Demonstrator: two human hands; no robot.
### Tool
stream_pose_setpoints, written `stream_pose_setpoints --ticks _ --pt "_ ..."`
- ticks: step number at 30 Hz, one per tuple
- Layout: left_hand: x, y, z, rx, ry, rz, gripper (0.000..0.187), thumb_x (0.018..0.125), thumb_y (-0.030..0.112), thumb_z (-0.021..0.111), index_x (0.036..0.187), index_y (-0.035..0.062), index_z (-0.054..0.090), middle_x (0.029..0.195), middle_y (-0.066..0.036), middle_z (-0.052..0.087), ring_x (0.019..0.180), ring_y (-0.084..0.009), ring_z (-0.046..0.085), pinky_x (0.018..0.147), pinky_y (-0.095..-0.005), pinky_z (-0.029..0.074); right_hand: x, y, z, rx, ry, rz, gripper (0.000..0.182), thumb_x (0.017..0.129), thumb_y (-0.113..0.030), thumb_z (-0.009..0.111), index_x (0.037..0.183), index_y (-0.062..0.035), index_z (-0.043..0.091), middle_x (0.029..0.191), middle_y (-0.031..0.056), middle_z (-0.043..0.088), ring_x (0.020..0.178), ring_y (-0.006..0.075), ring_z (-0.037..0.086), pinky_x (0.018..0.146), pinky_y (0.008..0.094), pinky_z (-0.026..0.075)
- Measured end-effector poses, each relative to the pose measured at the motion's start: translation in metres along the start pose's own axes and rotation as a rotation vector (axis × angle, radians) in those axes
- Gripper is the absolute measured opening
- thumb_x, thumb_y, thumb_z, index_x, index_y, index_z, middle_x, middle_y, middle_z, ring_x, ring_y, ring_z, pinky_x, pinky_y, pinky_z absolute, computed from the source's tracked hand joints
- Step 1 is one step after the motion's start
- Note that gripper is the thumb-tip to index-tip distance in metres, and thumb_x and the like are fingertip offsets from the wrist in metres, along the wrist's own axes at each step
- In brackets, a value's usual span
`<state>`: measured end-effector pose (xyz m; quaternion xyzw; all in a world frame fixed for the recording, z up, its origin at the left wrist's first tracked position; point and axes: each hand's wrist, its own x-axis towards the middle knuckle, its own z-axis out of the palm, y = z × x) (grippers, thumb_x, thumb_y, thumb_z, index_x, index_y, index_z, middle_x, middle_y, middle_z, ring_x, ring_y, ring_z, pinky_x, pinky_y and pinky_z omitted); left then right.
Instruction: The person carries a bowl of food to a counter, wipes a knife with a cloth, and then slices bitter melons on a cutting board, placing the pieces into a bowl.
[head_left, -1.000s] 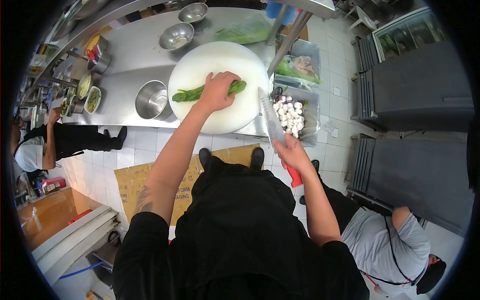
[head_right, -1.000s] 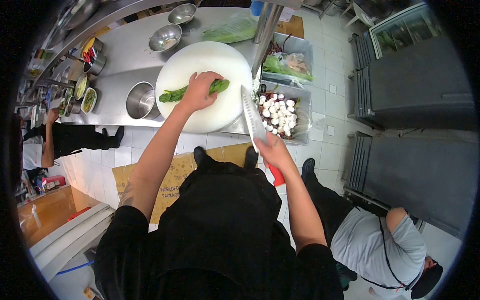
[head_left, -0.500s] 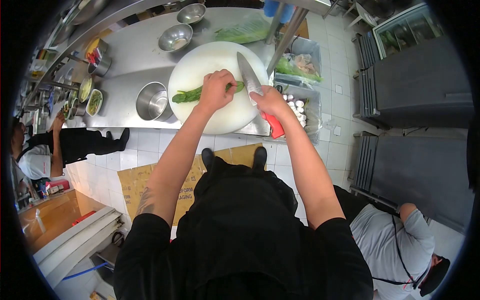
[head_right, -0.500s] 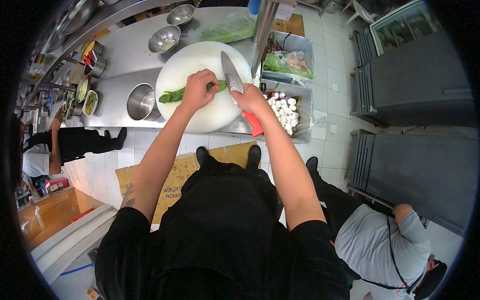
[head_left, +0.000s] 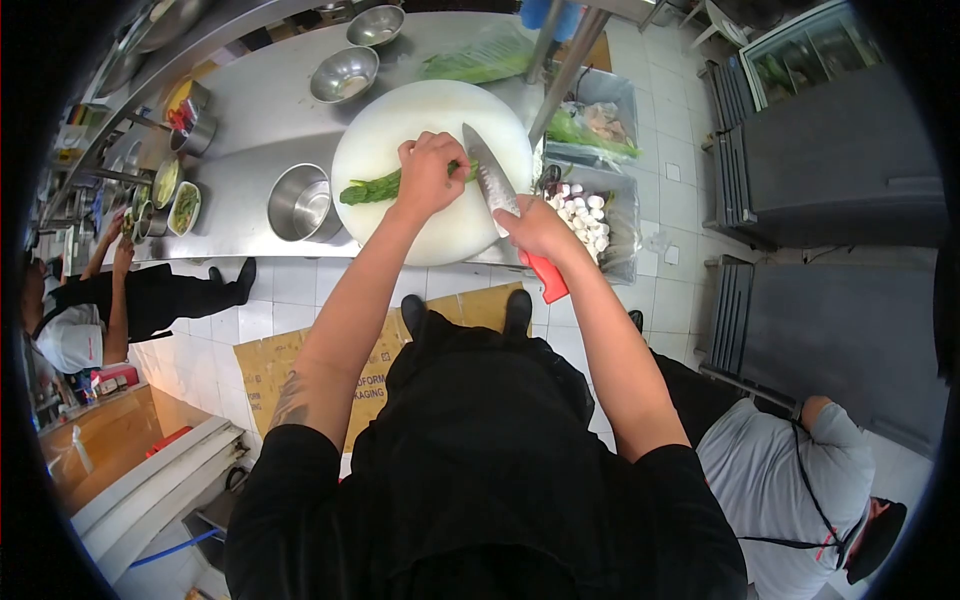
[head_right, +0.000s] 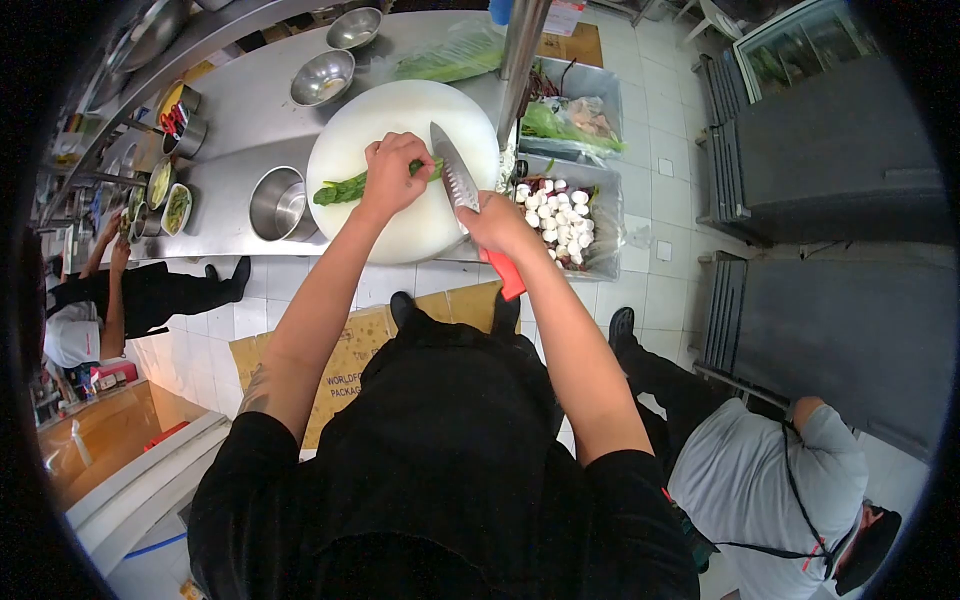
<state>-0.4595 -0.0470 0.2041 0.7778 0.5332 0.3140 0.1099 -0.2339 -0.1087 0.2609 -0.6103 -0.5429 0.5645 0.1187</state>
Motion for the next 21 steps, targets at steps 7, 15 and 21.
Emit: stream_pose_setpoints --ticks 7,15,21 --pt "0.002 -0.006 -0.001 0.054 -0.001 0.012 0.011 0.076 0.008 0.080 0.082 0.0148 0.074 0.115 0.001 0.070 0.113 -0.0248 0.062 0.105 -0.0504 0.034 -0.054 0.043 0.034 -0.068 -0.137 0.019 0.043 0.107 -0.032 0.065 0.124 0.0070 0.065 0.076 0.0166 0.071 0.047 0.0252 0.065 0.051 0.0440 0.054" --pt "0.000 0.001 -0.003 -0.088 -0.153 0.005 0.032 0.084 0.015 0.076 0.115 0.0165 0.070 0.121 -0.005 0.069 0.125 -0.0306 0.063 0.121 -0.0636 0.030 -0.088 0.080 -0.003 0.138 0.040 0.034 0.036 0.109 -0.030 0.064 0.122 0.0041 0.064 0.070 0.0100 0.065 0.043 0.0204 0.060 0.044 0.0374 0.048" --pt "0.001 0.004 -0.005 0.002 -0.195 0.042 0.029 0.084 0.015 0.079 0.112 0.0137 0.070 0.119 -0.006 0.068 0.120 -0.0320 0.065 0.118 -0.0630 0.036 -0.012 0.042 -0.001 0.043 0.153 -0.064 0.041 0.105 -0.034 0.067 0.114 0.0067 0.064 0.074 0.0147 0.070 0.046 0.0260 0.066 0.049 0.0417 0.053"
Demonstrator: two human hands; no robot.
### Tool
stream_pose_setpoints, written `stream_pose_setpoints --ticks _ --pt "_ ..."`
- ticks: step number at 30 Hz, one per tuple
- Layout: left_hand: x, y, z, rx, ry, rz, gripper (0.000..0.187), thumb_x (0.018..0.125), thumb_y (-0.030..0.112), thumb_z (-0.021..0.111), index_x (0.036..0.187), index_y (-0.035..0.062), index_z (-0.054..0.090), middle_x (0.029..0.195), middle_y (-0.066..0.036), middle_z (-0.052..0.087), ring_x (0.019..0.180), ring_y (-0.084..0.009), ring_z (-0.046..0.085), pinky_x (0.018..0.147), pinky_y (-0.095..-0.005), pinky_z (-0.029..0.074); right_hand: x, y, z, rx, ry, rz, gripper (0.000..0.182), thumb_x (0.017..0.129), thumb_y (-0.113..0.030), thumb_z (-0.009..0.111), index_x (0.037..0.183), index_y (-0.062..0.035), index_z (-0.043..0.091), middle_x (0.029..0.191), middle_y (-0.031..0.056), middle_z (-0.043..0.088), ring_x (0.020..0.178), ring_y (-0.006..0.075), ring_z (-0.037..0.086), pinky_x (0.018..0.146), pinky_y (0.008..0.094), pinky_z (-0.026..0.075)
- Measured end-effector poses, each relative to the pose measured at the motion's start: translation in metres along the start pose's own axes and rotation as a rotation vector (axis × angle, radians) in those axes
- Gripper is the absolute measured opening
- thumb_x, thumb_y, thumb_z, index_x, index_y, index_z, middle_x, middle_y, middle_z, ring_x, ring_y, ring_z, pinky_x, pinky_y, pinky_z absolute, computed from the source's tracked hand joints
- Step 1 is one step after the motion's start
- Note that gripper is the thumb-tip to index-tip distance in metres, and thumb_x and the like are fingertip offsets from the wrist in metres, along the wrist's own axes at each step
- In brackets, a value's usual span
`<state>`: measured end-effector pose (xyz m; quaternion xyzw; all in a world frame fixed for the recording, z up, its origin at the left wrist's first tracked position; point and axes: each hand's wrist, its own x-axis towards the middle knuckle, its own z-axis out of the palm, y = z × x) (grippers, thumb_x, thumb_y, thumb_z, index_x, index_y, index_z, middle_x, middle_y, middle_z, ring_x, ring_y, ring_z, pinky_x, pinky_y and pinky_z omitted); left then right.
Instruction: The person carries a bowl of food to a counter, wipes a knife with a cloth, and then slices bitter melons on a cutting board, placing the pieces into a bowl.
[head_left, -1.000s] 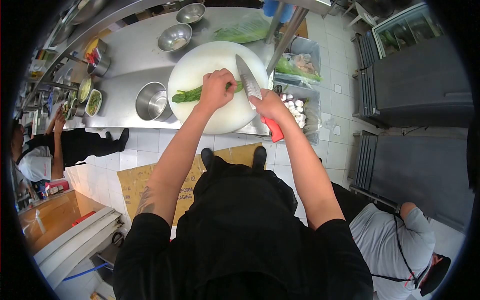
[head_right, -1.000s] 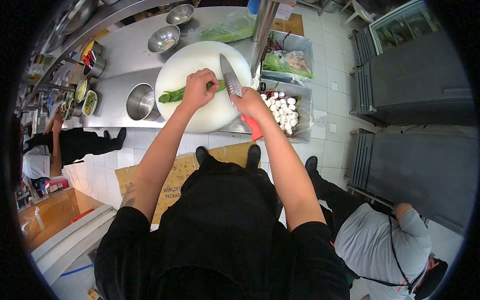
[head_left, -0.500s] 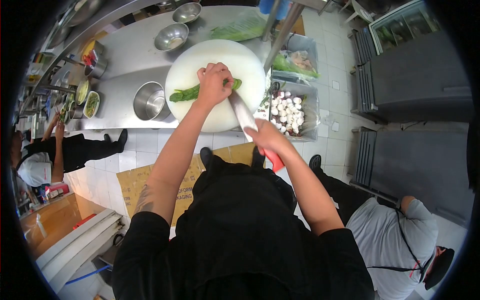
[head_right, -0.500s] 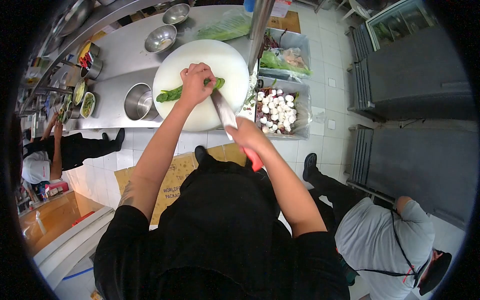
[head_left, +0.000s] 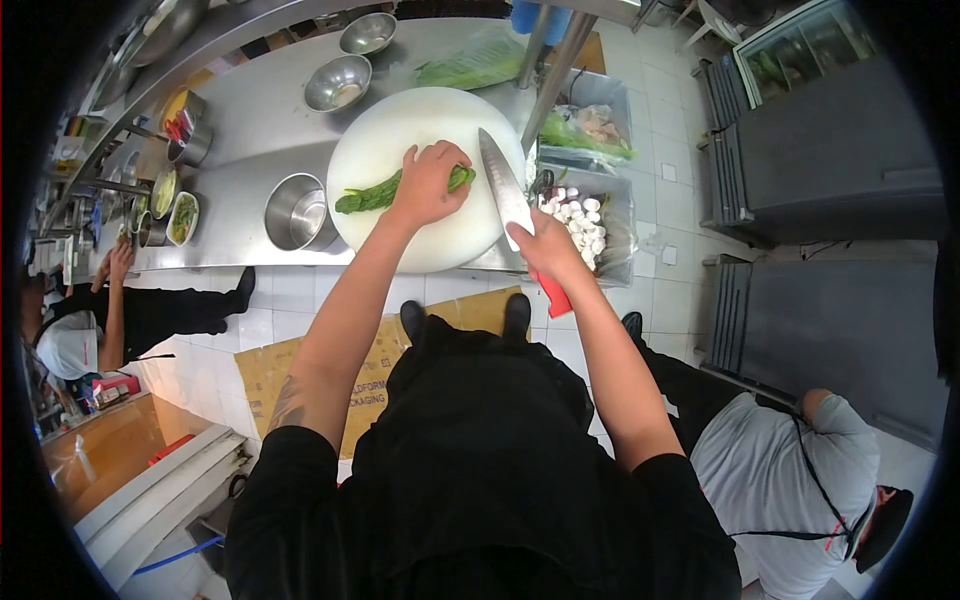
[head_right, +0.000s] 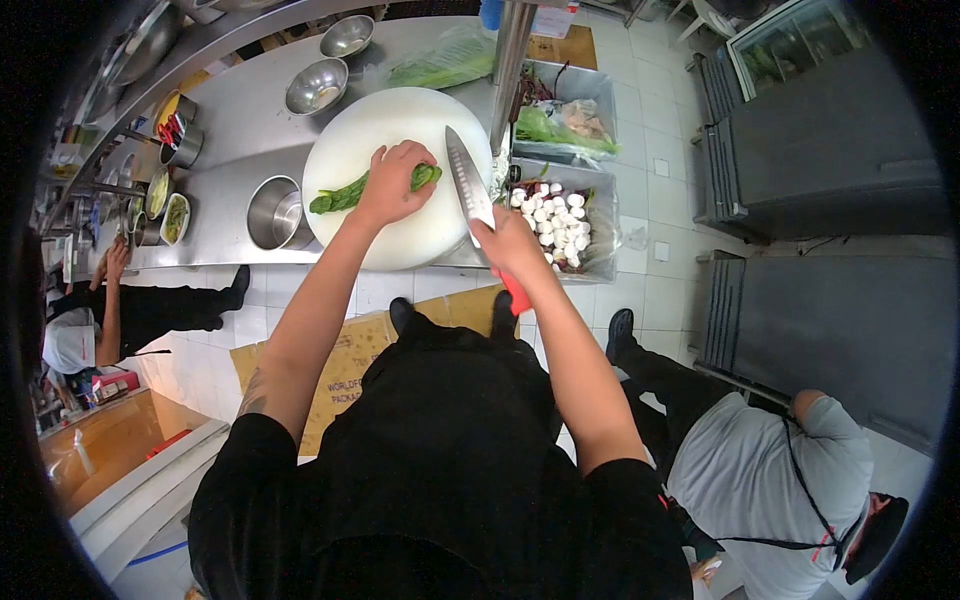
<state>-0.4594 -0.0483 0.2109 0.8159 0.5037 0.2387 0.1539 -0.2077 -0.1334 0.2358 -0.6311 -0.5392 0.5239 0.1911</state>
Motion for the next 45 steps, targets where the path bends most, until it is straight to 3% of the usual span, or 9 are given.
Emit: stream_pose_setpoints --ticks 8,20,26,29,33,34,37,38,45 --pt "0.001 -0.005 0.008 -0.063 0.099 0.022 0.015 0.083 0.012 0.079 0.097 0.0131 0.073 0.107 -0.003 0.070 0.110 -0.0295 0.066 0.109 -0.0542 0.043 0.029 -0.030 0.001 -0.006 -0.058 0.024 0.041 0.105 -0.031 0.067 0.114 0.0083 0.065 0.077 0.0168 0.072 0.051 0.0289 0.070 0.054 0.0435 0.056" --pt "0.004 -0.002 0.014 -0.022 0.128 -0.052 0.010 0.083 0.012 0.081 0.091 0.0135 0.075 0.104 -0.001 0.071 0.109 -0.0276 0.065 0.112 -0.0584 0.038 0.022 -0.007 0.008 -0.082 -0.091 0.018 0.044 0.104 -0.035 0.067 0.111 0.0090 0.067 0.085 0.0250 0.075 0.056 0.0346 0.073 0.066 0.0463 0.060" --pt "0.005 -0.003 0.016 0.082 0.208 -0.052 0.010 0.081 0.012 0.082 0.088 0.0146 0.075 0.113 0.001 0.069 0.114 -0.0262 0.061 0.114 -0.0585 0.033 -0.046 0.009 0.030 -0.068 -0.152 0.095 0.047 0.107 -0.035 0.066 0.108 0.0112 0.062 0.076 0.0239 0.071 0.052 0.0324 0.071 0.055 0.0461 0.057" --pt "0.008 -0.010 0.016 0.090 0.246 -0.067 0.010 0.080 0.010 0.078 0.088 0.0156 0.075 0.116 -0.003 0.067 0.118 -0.0289 0.059 0.116 -0.0649 0.030 -0.060 0.010 0.035 -0.052 -0.171 0.111 0.043 0.108 -0.032 0.064 0.105 0.0108 0.058 0.075 0.0234 0.070 0.052 0.0327 0.071 0.052 0.0460 0.056" --pt "0.007 -0.007 0.008 0.068 0.347 -0.051 0.022 0.081 0.011 0.080 0.102 0.0157 0.076 0.124 -0.004 0.068 0.122 -0.0299 0.059 0.115 -0.0593 0.032 -0.058 -0.012 0.036 -0.180 -0.066 0.053 0.036 0.111 -0.026 0.060 0.106 0.0090 0.055 0.077 0.0266 0.071 0.051 0.0352 0.070 0.054 0.0476 0.057" --pt "0.004 -0.006 0.001 0.069 0.365 -0.043 0.026 0.082 0.012 0.081 0.107 0.0160 0.076 0.127 -0.005 0.069 0.124 -0.0299 0.060 0.115 -0.0560 0.034 -0.054 -0.007 0.035 -0.270 -0.028 0.046 0.029 0.110 -0.020 0.057 0.110 0.0085 0.055 0.081 0.0299 0.073 0.060 0.0414 0.073 0.065 0.0524 0.059" --pt "-0.013 -0.010 -0.026 0.042 0.435 -0.026 0.032 0.084 0.014 0.082 0.115 0.0149 0.075 0.133 -0.007 0.070 0.127 -0.0315 0.061 0.114 -0.0498 0.038 -0.058 0.026 0.018 -0.653 0.333 -0.083 0.024 0.107 -0.017 0.057 0.110 0.0066 0.056 0.083 0.0302 0.074 0.074 0.0467 0.075 0.075 0.0575 0.059" --pt "-0.021 -0.018 -0.035 0.026 0.461 -0.020 0.033 0.085 0.015 0.082 0.117 0.0142 0.075 0.134 -0.008 0.070 0.128 -0.0324 0.061 0.113 -0.0484 0.039 -0.070 0.011 0.006 -0.645 0.320 -0.003 0.021 0.105 -0.015 0.057 0.110 0.0055 0.057 0.083 0.0296 0.074 0.083 0.0490 0.075 0.079 0.0605 0.058" --pt "-0.093 -0.075 -0.074 0.030 0.424 -0.128 0.042 0.092 0.017 0.082 0.131 0.0060 0.069 0.136 -0.016 0.067 0.127 -0.0385 0.058 0.110 -0.0486 0.045 -0.090 0.019 0.013 -0.540 0.234 -0.148 0.025 0.105 -0.018 0.061 0.108 0.0060 0.058 0.082 0.0287 0.072 0.082 0.0502 0.073 0.078 0.0609 0.056"
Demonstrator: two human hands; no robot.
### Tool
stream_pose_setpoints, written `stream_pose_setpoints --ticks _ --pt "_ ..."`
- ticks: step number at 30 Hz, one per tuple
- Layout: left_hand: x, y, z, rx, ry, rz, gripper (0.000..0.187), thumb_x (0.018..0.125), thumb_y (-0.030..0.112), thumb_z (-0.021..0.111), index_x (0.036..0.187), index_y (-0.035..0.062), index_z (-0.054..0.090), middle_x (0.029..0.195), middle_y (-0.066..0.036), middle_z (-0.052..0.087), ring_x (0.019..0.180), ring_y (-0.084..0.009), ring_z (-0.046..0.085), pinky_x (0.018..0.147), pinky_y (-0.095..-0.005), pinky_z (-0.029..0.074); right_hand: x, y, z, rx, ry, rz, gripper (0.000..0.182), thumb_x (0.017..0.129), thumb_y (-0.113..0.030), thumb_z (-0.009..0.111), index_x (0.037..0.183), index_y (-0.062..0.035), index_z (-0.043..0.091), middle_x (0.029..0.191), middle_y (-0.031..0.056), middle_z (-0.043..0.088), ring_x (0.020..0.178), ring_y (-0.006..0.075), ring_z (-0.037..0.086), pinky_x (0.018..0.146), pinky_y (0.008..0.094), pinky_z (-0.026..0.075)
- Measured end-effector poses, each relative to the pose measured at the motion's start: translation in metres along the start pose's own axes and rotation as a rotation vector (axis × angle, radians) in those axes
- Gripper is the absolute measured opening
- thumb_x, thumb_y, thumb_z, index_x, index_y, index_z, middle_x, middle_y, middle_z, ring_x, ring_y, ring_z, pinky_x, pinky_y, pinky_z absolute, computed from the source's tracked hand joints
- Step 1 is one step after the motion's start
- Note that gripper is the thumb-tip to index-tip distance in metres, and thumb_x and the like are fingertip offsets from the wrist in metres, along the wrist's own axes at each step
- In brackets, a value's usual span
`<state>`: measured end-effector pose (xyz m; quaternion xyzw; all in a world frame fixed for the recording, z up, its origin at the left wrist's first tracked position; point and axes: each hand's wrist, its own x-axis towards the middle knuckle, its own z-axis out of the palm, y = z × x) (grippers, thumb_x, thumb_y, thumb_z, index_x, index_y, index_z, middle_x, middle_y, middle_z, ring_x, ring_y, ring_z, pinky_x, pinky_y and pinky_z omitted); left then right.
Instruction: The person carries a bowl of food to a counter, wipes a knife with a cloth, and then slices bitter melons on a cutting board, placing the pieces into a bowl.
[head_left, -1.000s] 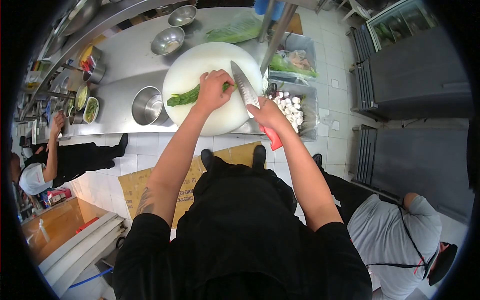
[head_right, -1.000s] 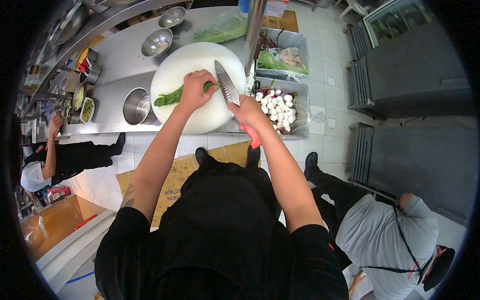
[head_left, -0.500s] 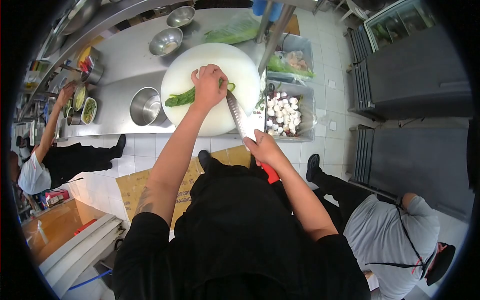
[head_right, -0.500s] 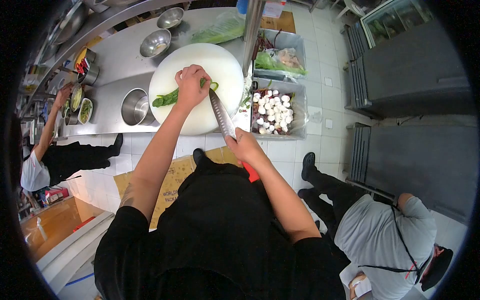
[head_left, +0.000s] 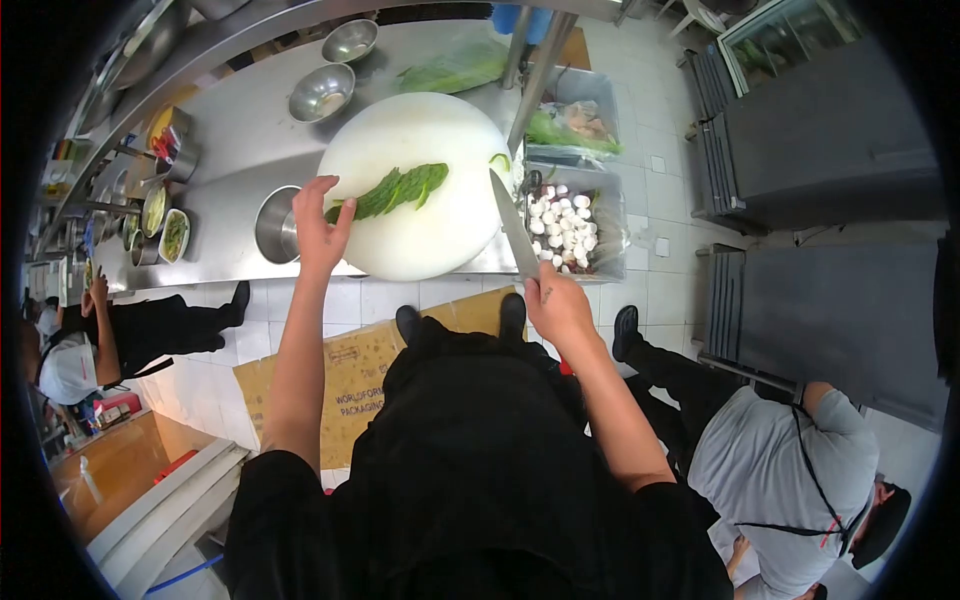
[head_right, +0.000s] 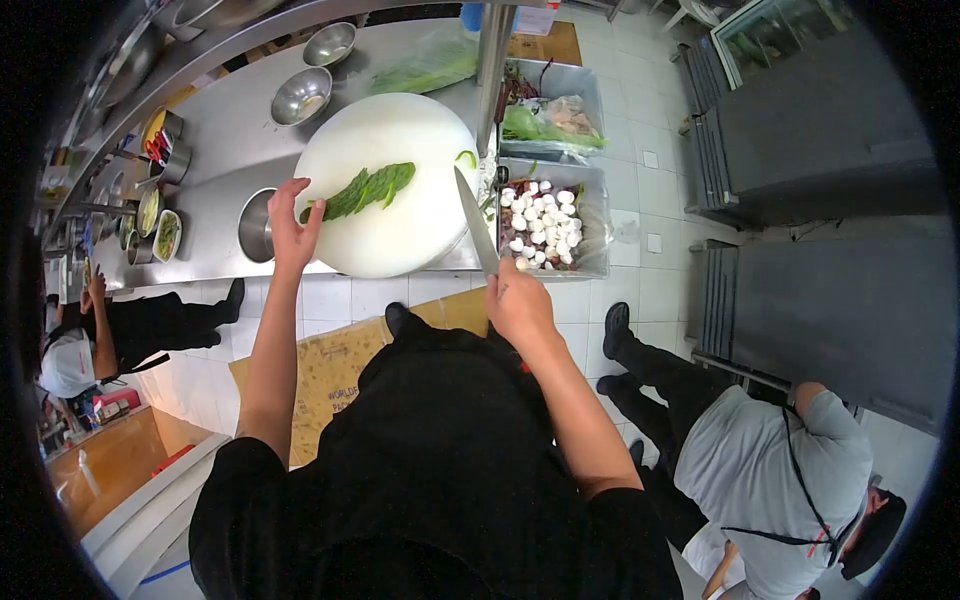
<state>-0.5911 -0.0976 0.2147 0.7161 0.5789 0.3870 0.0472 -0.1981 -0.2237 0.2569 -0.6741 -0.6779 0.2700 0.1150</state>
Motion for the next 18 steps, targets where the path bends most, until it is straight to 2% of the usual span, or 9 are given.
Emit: stream_pose_setpoints --ticks 5,10,14,16,18 --pt "-0.011 -0.002 0.000 0.039 -0.047 0.028 0.044 0.093 0.018 0.081 0.133 0.0054 0.067 0.136 -0.016 0.067 0.126 -0.0384 0.058 0.110 -0.0488 0.045 0.040 -0.003 0.009 0.186 -0.070 0.132 0.024 0.104 -0.016 0.062 0.110 0.0071 0.058 0.084 0.0317 0.072 0.089 0.0515 0.072 0.082 0.0618 0.056" --pt "-0.020 -0.002 0.007 -0.021 -0.044 -0.042 0.048 0.096 0.020 0.079 0.140 0.0069 0.066 0.142 -0.019 0.065 0.131 -0.0397 0.056 0.116 -0.0500 0.042 0.020 -0.016 -0.019 0.024 0.000 0.094 0.025 0.104 -0.016 0.061 0.110 0.0083 0.057 0.085 0.0342 0.071 0.089 0.0537 0.072 0.082 0.0620 0.056" --pt "-0.019 -0.009 0.001 -0.023 -0.027 0.045 0.059 0.093 0.030 0.082 0.144 0.0079 0.064 0.142 -0.020 0.063 0.130 -0.0409 0.056 0.114 -0.0498 0.042 -0.004 -0.007 -0.011 0.040 0.021 0.039 0.022 0.105 -0.017 0.060 0.114 0.0036 0.058 0.087 0.0338 0.072 0.086 0.0559 0.070 0.080 0.0627 0.056" --pt "-0.010 -0.006 -0.009 0.076 -0.091 0.136 0.064 0.092 0.035 0.083 0.146 0.0062 0.062 0.140 -0.021 0.062 0.129 -0.0411 0.056 0.112 -0.0493 0.042 -0.015 0.009 -0.009 0.267 0.005 0.137 0.021 0.106 -0.018 0.061 0.114 0.0015 0.058 0.089 0.0338 0.072 0.088 0.0576 0.069 0.079 0.0621 0.056" --pt "0.000 -0.002 -0.013 0.150 -0.208 0.169 0.070 0.088 0.042 0.084 0.145 0.0070 0.064 0.136 -0.019 0.064 0.128 -0.0410 0.057 0.111 -0.0508 0.043 -0.028 0.029 -0.012 0.260 0.043 0.127 0.021 0.107 -0.018 0.061 0.112 0.0021 0.057 0.084 0.0320 0.072 0.078 0.0521 0.073 0.069 0.0578 0.058"
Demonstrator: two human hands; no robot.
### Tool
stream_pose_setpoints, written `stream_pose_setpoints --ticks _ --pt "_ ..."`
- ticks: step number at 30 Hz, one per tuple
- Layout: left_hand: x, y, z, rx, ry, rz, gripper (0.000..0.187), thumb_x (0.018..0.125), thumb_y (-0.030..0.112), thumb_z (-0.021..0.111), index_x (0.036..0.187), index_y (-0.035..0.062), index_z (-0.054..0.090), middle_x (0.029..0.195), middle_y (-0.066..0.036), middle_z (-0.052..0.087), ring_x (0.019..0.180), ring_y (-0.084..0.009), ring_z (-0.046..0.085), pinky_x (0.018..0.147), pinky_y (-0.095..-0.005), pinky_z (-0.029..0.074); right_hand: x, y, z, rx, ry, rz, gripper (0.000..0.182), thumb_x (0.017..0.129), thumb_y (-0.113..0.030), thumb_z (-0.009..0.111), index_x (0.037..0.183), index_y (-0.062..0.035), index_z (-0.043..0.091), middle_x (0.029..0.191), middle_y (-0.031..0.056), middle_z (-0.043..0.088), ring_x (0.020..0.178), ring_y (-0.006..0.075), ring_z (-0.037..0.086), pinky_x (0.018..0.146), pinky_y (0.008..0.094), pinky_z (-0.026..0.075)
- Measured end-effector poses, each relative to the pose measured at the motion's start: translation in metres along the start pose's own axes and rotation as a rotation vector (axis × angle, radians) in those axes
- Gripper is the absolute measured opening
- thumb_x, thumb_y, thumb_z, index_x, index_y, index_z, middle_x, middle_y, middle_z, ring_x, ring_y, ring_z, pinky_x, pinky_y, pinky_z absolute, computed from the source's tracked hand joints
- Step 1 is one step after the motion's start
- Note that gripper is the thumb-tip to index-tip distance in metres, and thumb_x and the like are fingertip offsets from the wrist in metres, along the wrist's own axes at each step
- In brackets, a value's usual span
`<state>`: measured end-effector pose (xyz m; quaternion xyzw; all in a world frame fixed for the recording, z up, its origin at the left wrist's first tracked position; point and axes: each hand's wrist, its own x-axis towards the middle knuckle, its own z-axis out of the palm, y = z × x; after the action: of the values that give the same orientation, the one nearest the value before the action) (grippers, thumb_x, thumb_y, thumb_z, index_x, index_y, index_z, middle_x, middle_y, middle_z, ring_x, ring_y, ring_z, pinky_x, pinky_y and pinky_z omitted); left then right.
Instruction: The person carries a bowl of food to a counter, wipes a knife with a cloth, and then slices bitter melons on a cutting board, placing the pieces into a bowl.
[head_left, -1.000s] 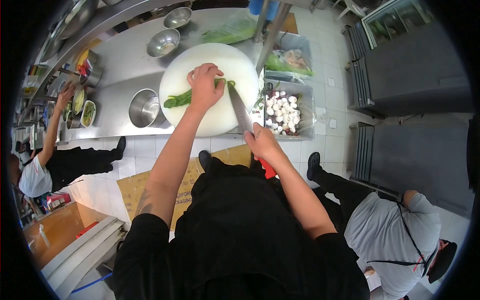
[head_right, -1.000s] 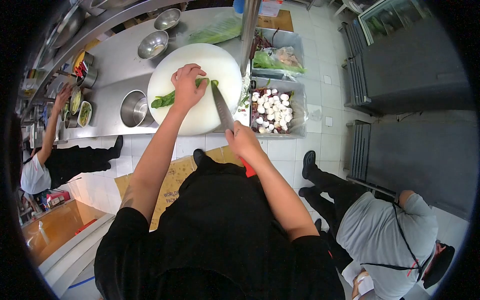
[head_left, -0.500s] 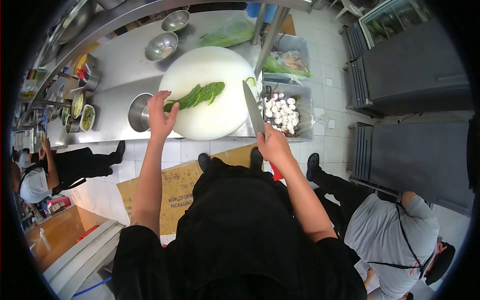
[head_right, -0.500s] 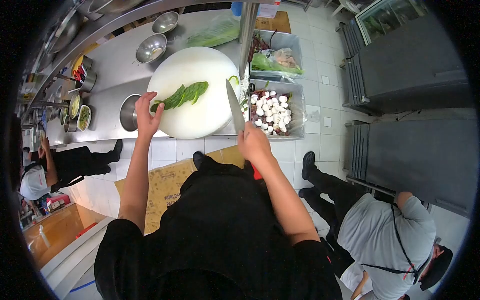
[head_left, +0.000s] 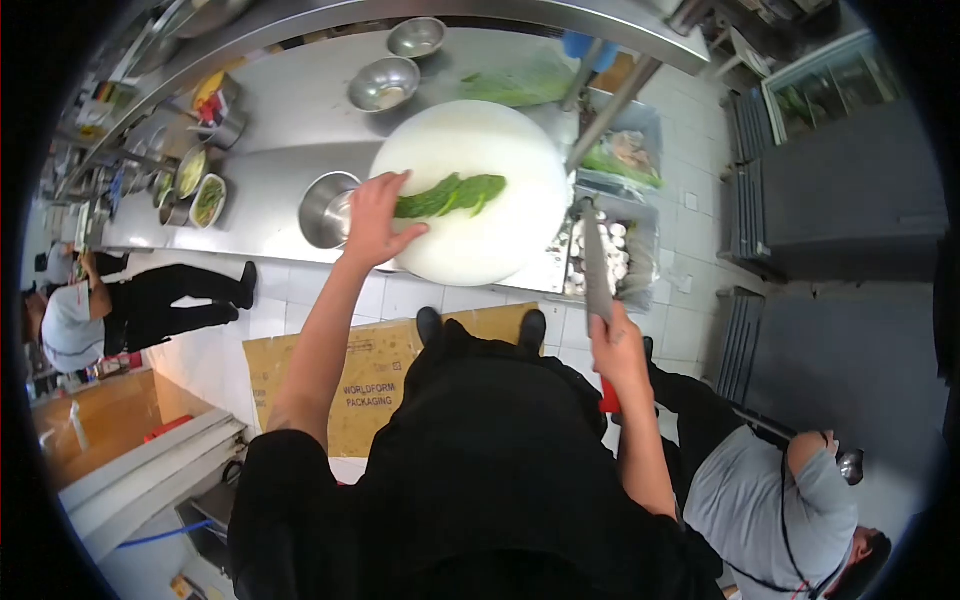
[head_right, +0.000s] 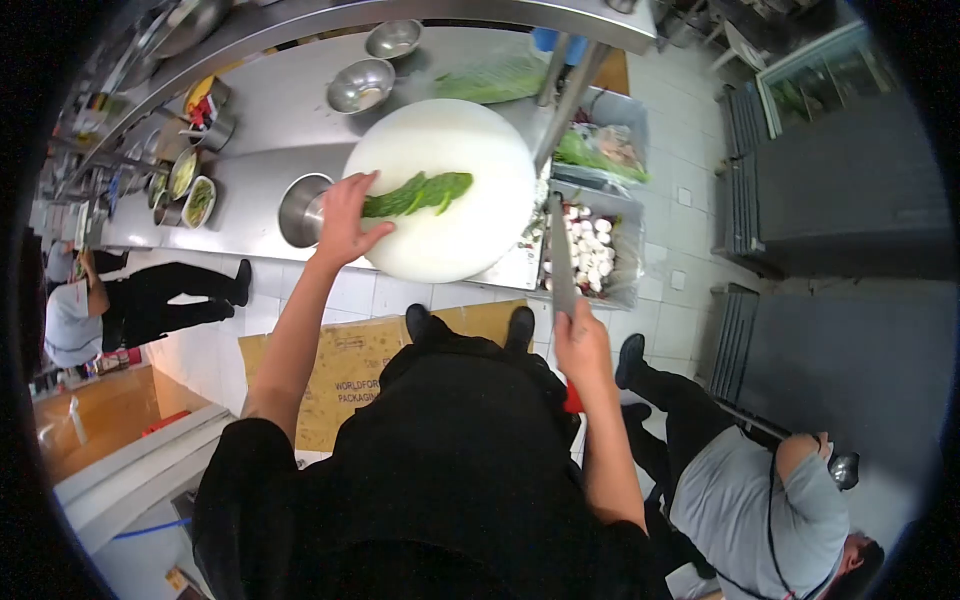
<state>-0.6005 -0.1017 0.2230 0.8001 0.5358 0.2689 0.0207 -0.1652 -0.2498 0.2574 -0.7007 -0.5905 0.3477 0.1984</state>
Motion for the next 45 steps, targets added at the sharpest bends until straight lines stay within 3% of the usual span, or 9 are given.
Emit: stream_pose_setpoints --ticks 2,5,9,16,19,23,27,36,45 --pt "0.012 -0.002 0.001 -0.008 -0.129 0.036 0.071 0.087 0.046 0.084 0.143 0.0068 0.065 0.131 -0.018 0.064 0.125 -0.0404 0.059 0.108 -0.0512 0.045 -0.011 -0.017 -0.021 0.042 -0.067 0.180 0.020 0.107 -0.016 0.061 0.111 0.0028 0.055 0.076 0.0278 0.071 0.061 0.0416 0.073 0.056 0.0511 0.056" --pt "0.029 -0.012 0.022 -0.085 -0.285 0.066 0.057 0.089 0.044 0.084 0.129 0.0047 0.071 0.113 -0.014 0.066 0.109 -0.0379 0.066 0.095 -0.0490 0.052 -0.018 -0.007 -0.025 0.041 -0.062 0.152 0.020 0.108 -0.016 0.060 0.108 0.0036 0.054 0.071 0.0237 0.069 0.050 0.0321 0.068 0.049 0.0462 0.053" --pt "0.036 -0.006 0.030 -0.185 -0.185 0.003 0.042 0.095 0.038 0.082 0.114 0.0023 0.072 0.102 -0.014 0.066 0.094 -0.0364 0.068 0.080 -0.0454 0.056 -0.022 -0.008 -0.017 0.091 -0.064 0.146 0.022 0.109 -0.015 0.061 0.118 0.0043 0.058 0.069 0.0145 0.066 0.045 0.0227 0.064 0.044 0.0397 0.050" --pt "0.001 -0.048 -0.004 -0.281 0.217 -0.330 0.039 0.091 0.033 0.086 0.109 0.0021 0.072 0.100 -0.016 0.068 0.091 -0.0372 0.069 0.079 -0.0445 0.055 -0.016 -0.007 -0.007 0.099 -0.080 0.133 0.027 0.109 -0.017 0.061 0.125 0.0046 0.060 0.069 0.0131 0.066 0.045 0.0210 0.062 0.045 0.0382 0.050" --pt "-0.021 -0.089 -0.024 -0.069 0.099 -0.290 0.057 0.087 0.040 0.088 0.127 0.0050 0.069 0.113 -0.017 0.069 0.108 -0.0389 0.068 0.091 -0.0493 0.053 -0.013 -0.009 -0.010 0.093 -0.094 0.113 0.024 0.109 -0.017 0.061 0.121 0.0041 0.059 0.068 0.0132 0.066 0.045 0.0207 0.062 0.044 0.0380 0.050" --pt "0.001 -0.048 -0.017 0.045 0.013 -0.123 0.097 0.082 0.056 0.088 0.159 0.0113 0.050 0.151 -0.021 0.055 0.139 -0.0423 0.051 0.114 -0.0577 0.038 -0.001 -0.013 -0.006 0.124 -0.134 0.052 0.022 0.109 -0.019 0.061 0.110 0.0027 0.055 0.068 0.0168 0.067 0.046 0.0234 0.064 0.044 0.0400 0.050" --pt "0.045 0.028 0.041 -0.134 -0.050 0.014 0.101 0.081 0.057 0.087 0.163 0.0115 0.049 0.146 -0.019 0.058 0.136 -0.0403 0.053 0.112 -0.0572 0.040 0.010 -0.020 -0.003 0.172 -0.162 0.045 0.024 0.109 -0.020 0.062 0.109 0.0024 0.055 0.070 0.0168 0.068 0.047 0.0231 0.065 0.045 0.0394 0.050" --pt "0.071 0.066 0.085 -0.297 -0.065 -0.074 0.032 0.090 0.030 0.083 0.109 0.0064 0.072 0.108 -0.014 0.068 0.101 -0.0383 0.065 0.088 -0.0452 0.054 0.005 -0.002 -0.012 0.226 -0.150 0.080 0.024 0.110 -0.019 0.061 0.119 0.0026 0.059 0.069 0.0124 0.067 0.045 0.0191 0.062 0.044 0.0370 0.050" --pt "0.022 -0.068 0.005 -0.147 0.522 -0.534 0.037 0.094 0.030 0.084 0.115 0.0011 0.073 0.104 -0.022 0.071 0.098 -0.0405 0.070 0.088 -0.0453 0.055 0.019 0.009 -0.030 0.285 -0.172 0.095 0.020 0.110 -0.017 0.060 0.120 0.0015 0.060 0.065 0.0043 0.058 0.044 0.0130 0.056 0.042 0.0329 0.046"
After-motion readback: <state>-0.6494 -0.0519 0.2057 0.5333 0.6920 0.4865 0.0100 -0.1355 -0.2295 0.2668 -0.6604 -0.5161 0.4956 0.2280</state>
